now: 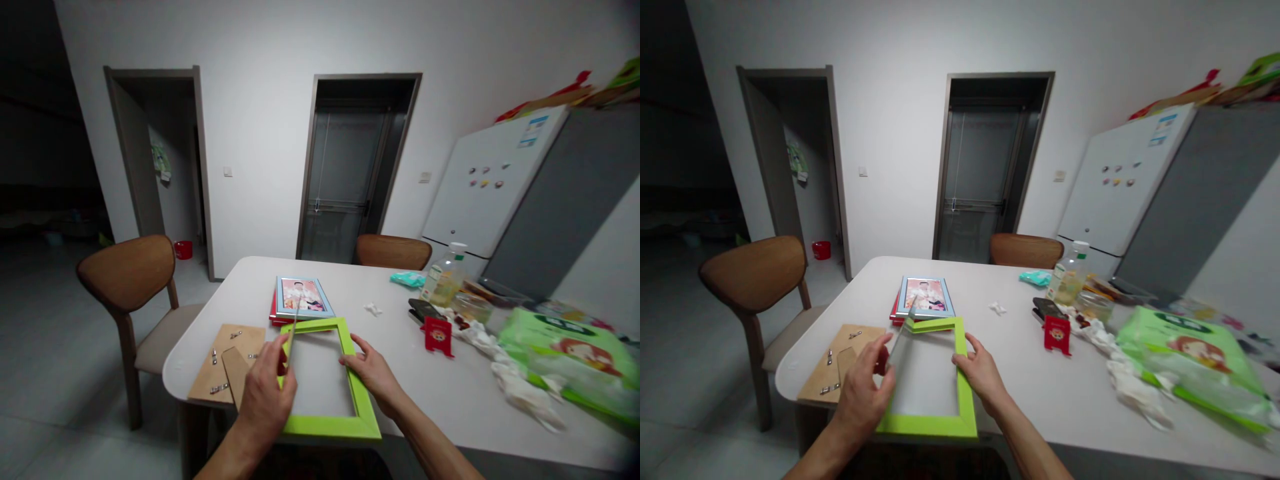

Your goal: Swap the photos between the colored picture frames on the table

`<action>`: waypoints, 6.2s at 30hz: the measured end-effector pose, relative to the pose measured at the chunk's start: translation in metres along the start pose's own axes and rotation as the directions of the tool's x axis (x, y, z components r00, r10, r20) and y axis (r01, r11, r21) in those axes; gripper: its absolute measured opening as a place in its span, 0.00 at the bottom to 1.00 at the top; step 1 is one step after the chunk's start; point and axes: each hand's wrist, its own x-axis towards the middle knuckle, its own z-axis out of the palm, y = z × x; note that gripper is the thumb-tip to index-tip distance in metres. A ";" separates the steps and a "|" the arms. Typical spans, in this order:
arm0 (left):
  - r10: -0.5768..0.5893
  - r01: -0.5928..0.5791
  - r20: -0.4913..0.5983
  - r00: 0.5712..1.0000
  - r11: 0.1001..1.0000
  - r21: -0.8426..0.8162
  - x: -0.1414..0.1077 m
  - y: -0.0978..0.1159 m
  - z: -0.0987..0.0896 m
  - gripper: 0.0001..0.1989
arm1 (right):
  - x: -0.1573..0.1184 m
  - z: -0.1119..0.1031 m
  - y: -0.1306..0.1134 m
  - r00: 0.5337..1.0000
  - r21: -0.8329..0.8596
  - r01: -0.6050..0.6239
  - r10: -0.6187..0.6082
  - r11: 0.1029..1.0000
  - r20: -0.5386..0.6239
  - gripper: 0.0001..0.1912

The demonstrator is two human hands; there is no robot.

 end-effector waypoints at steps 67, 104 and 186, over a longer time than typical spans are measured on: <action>-0.153 0.206 0.376 0.914 0.973 -0.103 -0.045 -0.020 0.030 0.25 | 0.020 0.008 0.024 0.997 -0.098 0.020 -0.013 0.995 0.070 0.21; -0.320 0.085 0.288 0.903 0.788 0.609 -0.047 -0.123 -0.061 0.30 | -0.042 0.146 -0.008 0.783 -0.656 0.620 -0.390 0.430 0.484 0.23; -0.089 0.022 0.518 0.851 0.991 0.133 -0.039 -0.034 0.030 0.31 | -0.057 0.020 0.011 0.696 -0.560 0.717 -0.476 0.416 0.538 0.12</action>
